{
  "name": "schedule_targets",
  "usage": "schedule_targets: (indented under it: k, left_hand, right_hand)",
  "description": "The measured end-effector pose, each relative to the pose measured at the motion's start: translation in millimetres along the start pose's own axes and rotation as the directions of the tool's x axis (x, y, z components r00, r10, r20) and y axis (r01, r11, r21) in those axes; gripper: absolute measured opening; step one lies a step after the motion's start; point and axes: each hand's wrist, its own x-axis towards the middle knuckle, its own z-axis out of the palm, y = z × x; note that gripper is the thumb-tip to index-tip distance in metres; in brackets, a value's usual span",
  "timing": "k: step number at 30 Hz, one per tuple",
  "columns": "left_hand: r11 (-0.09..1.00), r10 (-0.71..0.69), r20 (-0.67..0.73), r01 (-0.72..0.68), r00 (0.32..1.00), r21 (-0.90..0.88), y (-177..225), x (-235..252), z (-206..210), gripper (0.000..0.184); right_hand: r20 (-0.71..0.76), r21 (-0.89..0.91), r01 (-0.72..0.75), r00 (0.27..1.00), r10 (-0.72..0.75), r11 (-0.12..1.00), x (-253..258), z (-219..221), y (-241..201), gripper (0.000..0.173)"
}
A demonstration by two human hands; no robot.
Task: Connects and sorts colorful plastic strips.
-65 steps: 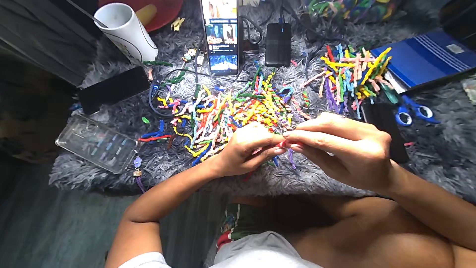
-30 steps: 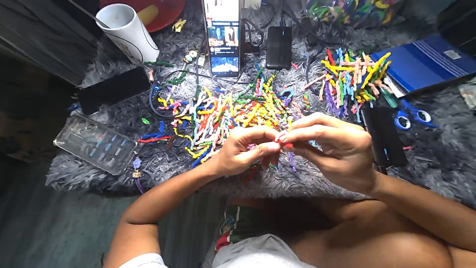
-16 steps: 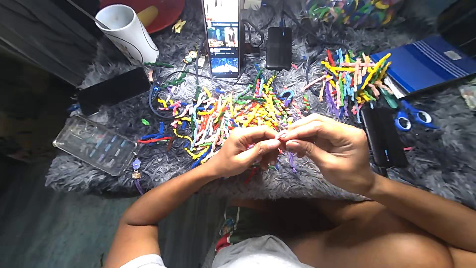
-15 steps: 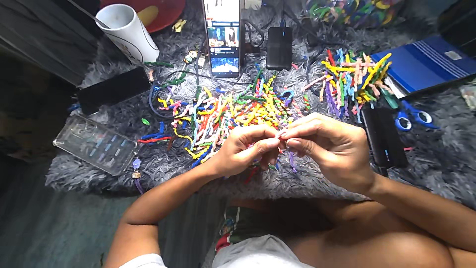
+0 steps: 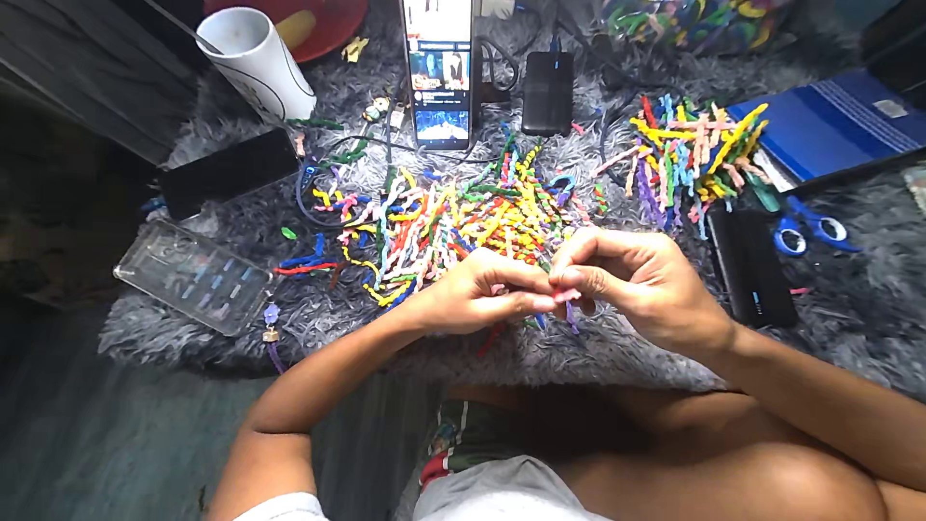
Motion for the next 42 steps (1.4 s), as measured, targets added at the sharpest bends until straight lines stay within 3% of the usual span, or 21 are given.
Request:
schedule_targets:
  k: [2,4,6,9,15,19,24,28,29,30,31,33,35,36,39,42]
  left_hand:
    - [0.947,0.050,0.027,-0.056,0.998,0.317,1.4,0.8,0.3,0.016]
    - [0.814,0.083,0.018,-0.078,0.996,0.576,-2.4,-1.0,4.2,0.018]
    - [0.741,0.095,-0.004,-0.068,0.995,0.668,-6.0,-2.9,7.0,0.017]
    - [0.736,0.113,-0.061,-0.043,0.992,0.675,-5.7,-3.4,6.6,0.016]
    - [0.845,0.065,-0.120,0.009,0.991,0.534,0.5,-2.1,8.1,0.017]
    - [0.976,-0.127,-0.133,0.148,0.983,0.157,6.5,-0.7,9.8,0.017]
    - [0.937,-0.253,-0.086,0.221,0.964,-0.272,8.5,-0.7,12.3,0.021]
    - [0.908,-0.272,-0.084,0.226,0.959,-0.354,8.1,-1.1,15.1,0.023]
    - [0.904,-0.256,-0.083,0.208,0.963,-0.374,6.6,-1.8,15.4,0.023]
    - [0.897,-0.232,-0.079,0.182,0.970,-0.403,4.9,-2.6,15.0,0.022]
    - [0.886,-0.196,-0.071,0.146,0.978,-0.441,3.3,-3.5,13.8,0.021]
    - [0.866,-0.108,-0.037,0.076,0.993,-0.494,2.7,-4.0,9.3,0.019]
    - [0.870,-0.056,0.013,0.055,0.998,-0.489,4.5,-4.6,5.5,0.020]
    - [0.888,-0.035,0.047,0.053,0.998,-0.458,4.3,-4.4,4.2,0.019]
    - [0.970,-0.025,0.114,0.052,0.993,-0.239,3.3,-2.0,2.5,0.016]
    - [0.994,0.010,0.090,-0.020,0.996,0.110,3.4,0.2,3.2,0.018]
  right_hand:
    - [0.088,-0.259,0.106,0.992,-0.086,0.960,-0.5,-7.7,-0.9,0.008]
    - [0.186,-0.584,0.321,0.947,-0.262,0.745,-2.5,-11.0,0.3,0.015]
    - [0.257,-0.740,0.441,0.883,-0.393,0.508,-4.9,-8.2,1.7,0.019]
    - [0.311,-0.810,0.482,0.836,-0.452,0.335,-7.2,-4.0,-0.1,0.019]
    - [0.343,-0.788,0.541,0.783,-0.519,0.295,-8.7,-1.6,-0.3,0.018]
    - [0.318,-0.791,0.560,0.720,-0.617,0.246,-10.7,-3.3,-3.2,0.015]
    - [0.443,-0.796,0.605,0.592,-0.673,0.009,-14.7,-0.6,0.5,0.013]
    - [0.604,-0.744,0.633,0.501,-0.620,-0.214,-15.8,1.4,2.8,0.015]
    - [0.604,-0.740,0.636,0.489,-0.629,-0.217,-15.6,2.2,3.2,0.015]
    - [0.565,-0.747,0.648,0.502,-0.655,-0.148,-16.0,2.6,3.7,0.014]
    - [0.482,-0.756,0.654,0.538,-0.691,-0.019,-16.9,2.7,4.2,0.011]
    - [0.264,-0.689,0.640,0.659,-0.704,0.341,-17.0,1.8,0.9,0.008]
    - [0.077,-0.495,0.561,0.790,-0.609,0.664,-10.8,-0.2,-7.6,0.006]
    - [0.022,-0.378,0.516,0.835,-0.549,0.769,-6.7,-1.5,-9.7,0.007]
    - [0.021,-0.229,0.439,0.895,-0.446,0.869,-2.1,-4.8,-9.2,0.011]
    - [0.121,-0.465,0.510,0.847,-0.518,0.724,-7.9,-4.9,-9.4,0.012]
